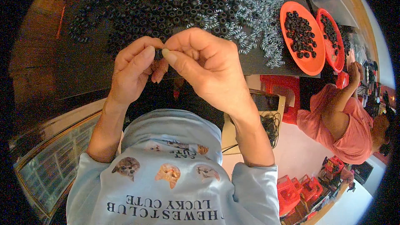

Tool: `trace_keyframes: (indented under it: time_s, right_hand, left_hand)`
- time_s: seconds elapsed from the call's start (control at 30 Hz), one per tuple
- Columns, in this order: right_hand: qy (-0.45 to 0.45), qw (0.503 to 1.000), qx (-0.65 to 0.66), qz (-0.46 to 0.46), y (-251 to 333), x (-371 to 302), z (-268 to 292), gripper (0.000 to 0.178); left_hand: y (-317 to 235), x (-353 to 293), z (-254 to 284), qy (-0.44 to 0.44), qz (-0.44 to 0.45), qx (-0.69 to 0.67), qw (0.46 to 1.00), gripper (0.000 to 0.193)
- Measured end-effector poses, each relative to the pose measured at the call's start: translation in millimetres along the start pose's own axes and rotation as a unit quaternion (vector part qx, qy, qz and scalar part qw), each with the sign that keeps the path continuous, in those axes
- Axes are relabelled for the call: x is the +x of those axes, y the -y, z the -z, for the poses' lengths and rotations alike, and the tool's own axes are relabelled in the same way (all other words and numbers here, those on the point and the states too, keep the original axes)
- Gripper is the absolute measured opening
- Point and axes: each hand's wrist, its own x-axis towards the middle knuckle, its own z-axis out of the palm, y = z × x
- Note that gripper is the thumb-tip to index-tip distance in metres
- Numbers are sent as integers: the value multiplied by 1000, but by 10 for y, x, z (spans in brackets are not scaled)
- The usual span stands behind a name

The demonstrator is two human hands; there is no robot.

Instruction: The person inserts small white plastic components into black rubber rings by hand, assembling them one by one.

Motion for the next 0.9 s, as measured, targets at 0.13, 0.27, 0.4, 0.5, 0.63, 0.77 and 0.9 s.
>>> trace_keyframes:
  time_s: [0.13, 0.27, 0.4, 0.5, 0.63, 0.77, 0.9]
  right_hand:
    - [-7, 999, -40, 7, 42, 0, -24, 4]
    - [9, 990, -120, 77, -73, 25, 5, 6]
    - [-8, 985, -136, 108, -121, 25, -14, 9]
    - [1, 978, -148, 144, -146, 50, -1, 12]
    - [11, 986, -101, 134, -160, 37, 5, 17]
    - [29, 973, -133, 186, -178, 46, 45, 20]
    - [9, 919, -254, 301, -191, 22, -16, 23]
  left_hand:
    - [5, -8, -19, -10, -1, 8, 1000, 27]
    - [4, -18, -19, -17, -11, 4, 1000, 31]
    - [-2, -18, -16, -30, -2, 6, 1000, 34]
    - [-16, -30, 10, -1, 18, -6, 1000, 34]
    - [-73, -29, 50, 36, 29, 6, 999, 35]
    - [-104, -17, 57, 63, 39, 23, 997, 37]
    - [-122, -23, 17, 27, 30, 55, 998, 38]
